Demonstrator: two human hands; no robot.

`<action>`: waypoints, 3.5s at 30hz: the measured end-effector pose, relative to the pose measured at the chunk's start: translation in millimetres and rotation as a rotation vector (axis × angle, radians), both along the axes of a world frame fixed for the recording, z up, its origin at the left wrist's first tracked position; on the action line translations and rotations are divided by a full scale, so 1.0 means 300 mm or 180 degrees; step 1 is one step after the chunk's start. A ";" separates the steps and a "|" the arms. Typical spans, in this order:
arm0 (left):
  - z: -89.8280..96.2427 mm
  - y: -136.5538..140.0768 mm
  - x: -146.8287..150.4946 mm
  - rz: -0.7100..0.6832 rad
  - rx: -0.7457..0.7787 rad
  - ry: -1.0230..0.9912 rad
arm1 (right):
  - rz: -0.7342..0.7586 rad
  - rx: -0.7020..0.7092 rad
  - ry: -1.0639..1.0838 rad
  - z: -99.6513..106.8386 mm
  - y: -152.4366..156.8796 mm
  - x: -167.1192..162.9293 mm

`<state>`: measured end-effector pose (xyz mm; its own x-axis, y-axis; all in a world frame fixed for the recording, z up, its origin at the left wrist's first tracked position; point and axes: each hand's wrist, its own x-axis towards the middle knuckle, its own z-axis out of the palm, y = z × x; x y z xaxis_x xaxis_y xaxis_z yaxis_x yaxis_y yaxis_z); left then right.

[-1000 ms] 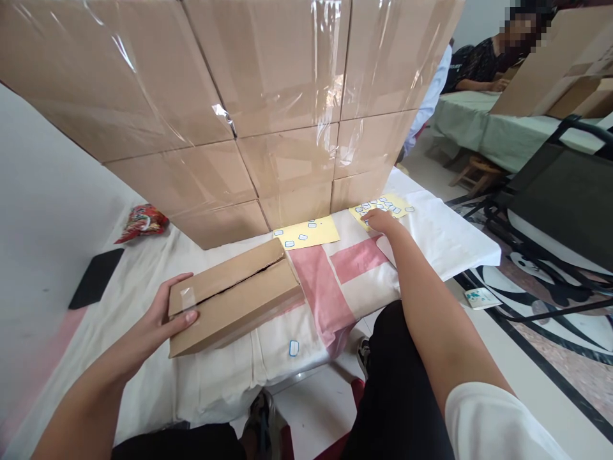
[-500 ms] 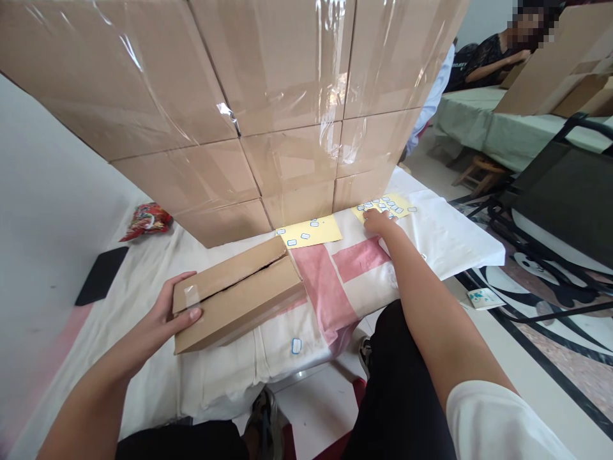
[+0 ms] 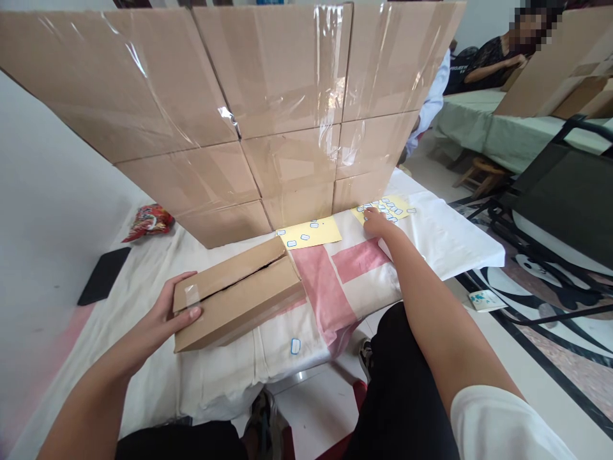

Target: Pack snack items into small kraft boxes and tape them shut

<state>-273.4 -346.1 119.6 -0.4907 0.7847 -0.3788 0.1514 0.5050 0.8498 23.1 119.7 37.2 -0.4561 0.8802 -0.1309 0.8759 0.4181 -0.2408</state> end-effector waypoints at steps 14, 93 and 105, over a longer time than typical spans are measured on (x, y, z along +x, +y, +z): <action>-0.005 0.000 0.012 0.0064 0.0105 0.0147 | -0.0245 -0.0052 0.0403 0.025 -0.028 -0.006; -0.056 0.056 0.028 0.1273 0.0652 -0.0218 | 0.0320 -0.2279 0.3785 0.041 -0.777 -0.171; -0.061 0.053 0.023 0.1275 0.0643 -0.0163 | 0.0183 -0.2463 0.3942 0.042 -0.816 -0.180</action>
